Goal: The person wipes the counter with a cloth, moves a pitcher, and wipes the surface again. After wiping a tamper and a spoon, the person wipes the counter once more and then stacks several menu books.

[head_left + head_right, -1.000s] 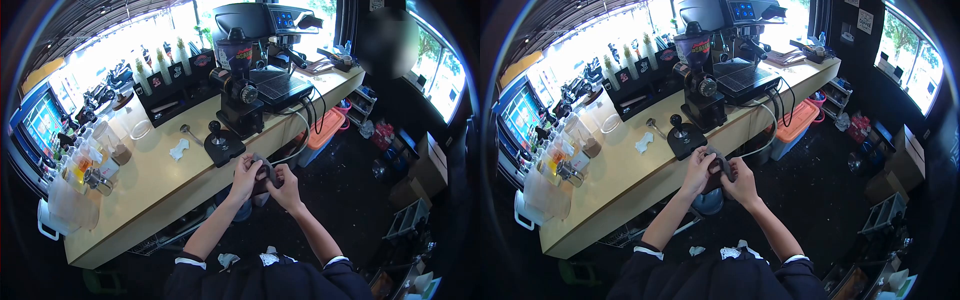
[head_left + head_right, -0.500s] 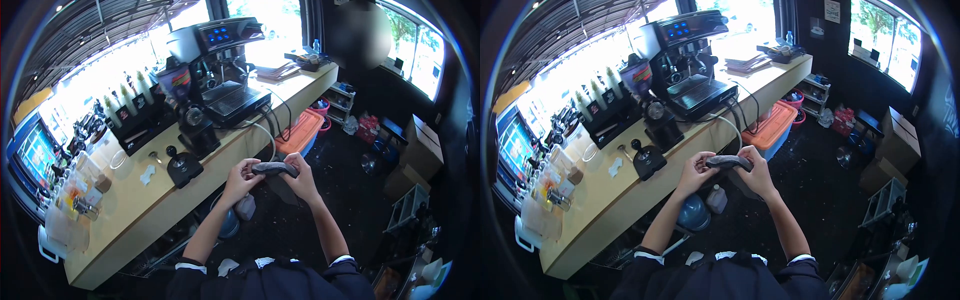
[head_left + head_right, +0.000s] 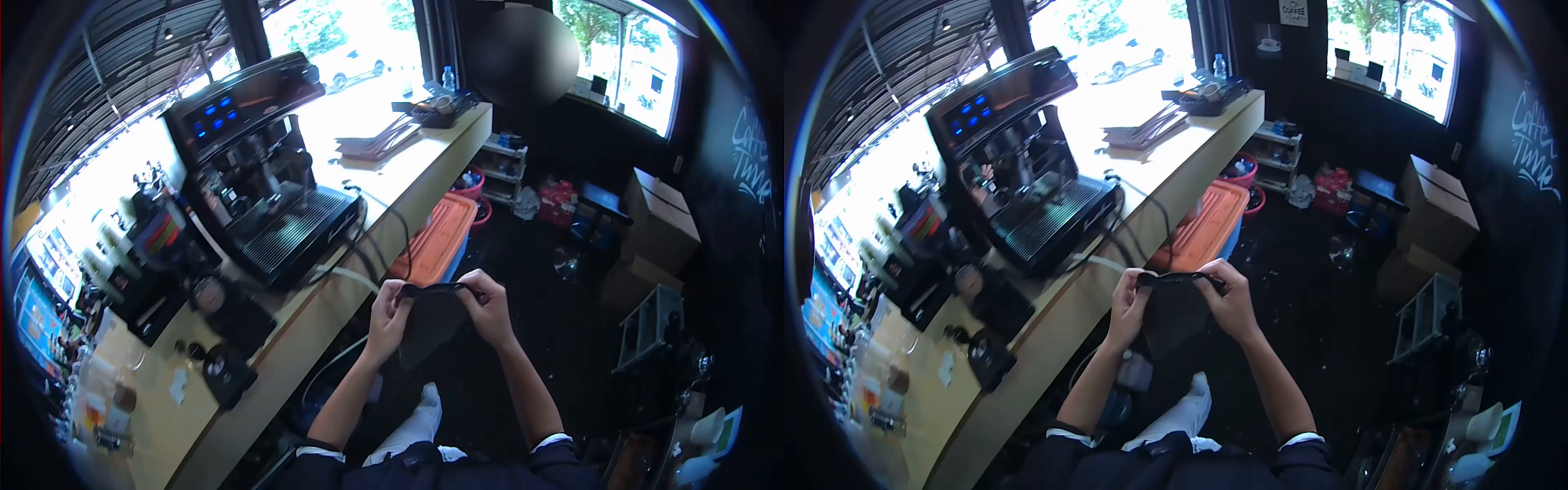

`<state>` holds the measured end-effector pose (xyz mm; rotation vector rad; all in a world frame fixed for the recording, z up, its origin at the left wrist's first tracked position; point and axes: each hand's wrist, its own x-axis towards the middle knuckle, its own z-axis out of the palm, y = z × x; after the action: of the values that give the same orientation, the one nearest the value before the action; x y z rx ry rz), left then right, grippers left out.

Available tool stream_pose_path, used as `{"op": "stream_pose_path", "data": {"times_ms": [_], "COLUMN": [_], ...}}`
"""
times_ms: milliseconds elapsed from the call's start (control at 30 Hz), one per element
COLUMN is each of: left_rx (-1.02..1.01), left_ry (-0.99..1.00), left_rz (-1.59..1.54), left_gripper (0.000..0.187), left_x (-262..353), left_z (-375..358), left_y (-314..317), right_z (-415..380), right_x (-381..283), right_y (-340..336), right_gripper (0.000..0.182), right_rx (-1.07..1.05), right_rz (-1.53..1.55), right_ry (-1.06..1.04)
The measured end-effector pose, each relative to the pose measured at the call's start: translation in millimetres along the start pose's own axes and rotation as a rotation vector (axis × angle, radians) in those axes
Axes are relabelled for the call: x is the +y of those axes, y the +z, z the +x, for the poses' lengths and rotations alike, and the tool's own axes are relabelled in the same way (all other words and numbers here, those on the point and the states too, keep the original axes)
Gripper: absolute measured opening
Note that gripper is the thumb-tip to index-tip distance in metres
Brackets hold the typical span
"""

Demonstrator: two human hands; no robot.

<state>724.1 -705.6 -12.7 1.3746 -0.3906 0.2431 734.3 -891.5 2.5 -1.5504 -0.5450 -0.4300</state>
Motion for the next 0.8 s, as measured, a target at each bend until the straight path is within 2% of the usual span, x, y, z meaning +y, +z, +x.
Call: {"op": "stream_pose_path", "data": {"times_ms": [100, 133, 233, 300, 367, 500, 567, 600, 633, 700, 733, 800], "left_rx": [-0.053, -0.133, -0.291, -0.405, -0.452, -0.442, -0.373, -0.337, -0.331, -0.283, -0.286, -0.262], "left_ry": [0.04, 0.09, -0.175, -0.196, -0.25, -0.247, -0.242, -0.14, -0.129, -0.063, -0.078, -0.037], "left_rz": [-0.158, 0.001, -0.09, -0.07, -0.147, -0.186, -0.2, -0.168, -0.167, -0.068, 0.036, 0.032], "left_gripper": [0.021, 0.027, 0.041, 0.045, 0.041, 0.034, 0.029, 0.026, 0.026, 0.024, 0.019, 0.017], "left_x": [-29, -41, -84, -110, -138, -186, -202, -209, -218, -235, -240, -252], "left_z": [52, 73, 135, 174, 210, 271, 301, 317, 334, 355, 365, 391], "left_y": [10, 8, 21, 35, 54, 103, 126, 139, 149, 164, 170, 182], "right_z": [45, 61, 114, 147, 174, 214, 235, 246, 261, 281, 293, 319], "right_x": [36, 46, 78, 94, 101, 120, 132, 142, 152, 171, 181, 201], "right_y": [-17, -23, -52, -77, -102, -154, -183, -200, -215, -243, -253, -277], "right_gripper": [0.004, 0.004, 0.003, 0.003, 0.004, 0.004, 0.004, 0.004, 0.004, 0.004, 0.004, 0.003], "right_rx": [-0.021, -0.037, -0.052, -0.048, 0.01, 0.084, 0.12, 0.121, 0.113, 0.144, 0.127, 0.076], "right_rz": [0.037, 0.063, 0.028, 0.02, 0.04, -0.014, -0.051, -0.057, -0.056, -0.015, 0.142, 0.134], "right_ry": [-0.022, -0.004, 0.028, 0.093, 0.082, 0.06, 0.004, -0.016, -0.026, 0.026, 0.06, 0.006]}}
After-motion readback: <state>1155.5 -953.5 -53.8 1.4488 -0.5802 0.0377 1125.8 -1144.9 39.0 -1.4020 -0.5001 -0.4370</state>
